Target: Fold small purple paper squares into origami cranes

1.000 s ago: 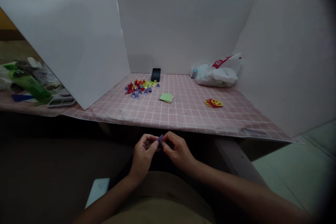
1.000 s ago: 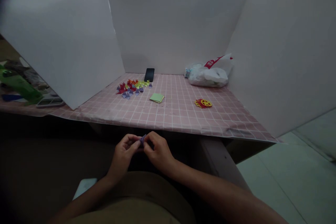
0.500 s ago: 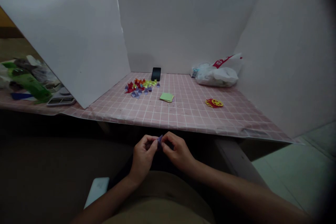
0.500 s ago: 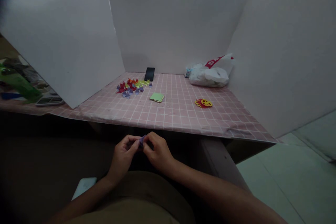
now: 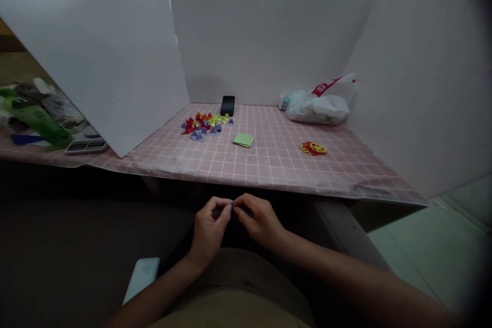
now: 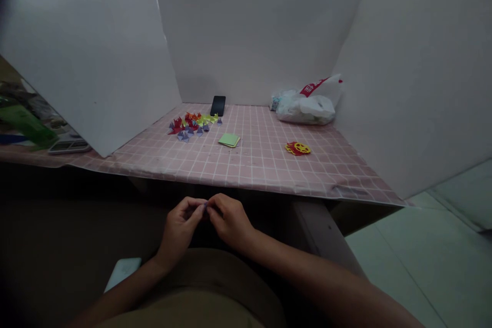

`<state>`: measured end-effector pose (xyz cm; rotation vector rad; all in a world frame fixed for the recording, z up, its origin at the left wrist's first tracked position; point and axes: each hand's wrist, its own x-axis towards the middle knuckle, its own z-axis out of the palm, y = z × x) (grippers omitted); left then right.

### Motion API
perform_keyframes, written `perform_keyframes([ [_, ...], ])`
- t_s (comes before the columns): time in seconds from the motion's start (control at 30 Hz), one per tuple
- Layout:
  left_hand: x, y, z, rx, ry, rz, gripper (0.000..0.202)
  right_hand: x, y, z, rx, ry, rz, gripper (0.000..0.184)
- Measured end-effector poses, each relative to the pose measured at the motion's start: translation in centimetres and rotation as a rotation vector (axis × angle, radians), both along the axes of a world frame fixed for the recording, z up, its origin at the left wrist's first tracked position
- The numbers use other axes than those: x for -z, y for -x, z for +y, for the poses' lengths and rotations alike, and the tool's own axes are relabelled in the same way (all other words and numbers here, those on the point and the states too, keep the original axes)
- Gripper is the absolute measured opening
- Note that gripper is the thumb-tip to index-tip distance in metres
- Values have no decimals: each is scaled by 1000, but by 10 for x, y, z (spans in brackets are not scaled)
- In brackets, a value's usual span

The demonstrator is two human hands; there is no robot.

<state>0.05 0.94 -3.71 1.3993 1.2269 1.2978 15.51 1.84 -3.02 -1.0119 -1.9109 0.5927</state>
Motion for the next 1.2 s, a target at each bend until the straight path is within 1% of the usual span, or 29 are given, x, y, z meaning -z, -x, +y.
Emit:
perform_keyframes([
  [0.27, -1, 1, 0, 17, 3, 12, 14, 1, 0, 0, 10, 9, -17, 10],
  [0.37, 0, 1, 0, 18, 19, -10, 15, 0, 1, 0, 20, 19, -9, 9],
  [0.57, 0, 0, 1, 38, 77, -119, 17, -2, 2, 0, 14, 117, 92, 10],
  [0.93, -1, 2, 1, 33, 88, -138, 15, -1, 1, 1, -7, 235, 186, 11],
  [1.1, -1, 1, 1, 26, 82, -140, 15, 0, 1, 1, -17, 235, 216, 11],
  [1.2, 0, 0, 1, 7, 48, -128, 12, 0, 1, 1, -26, 224, 209, 12],
])
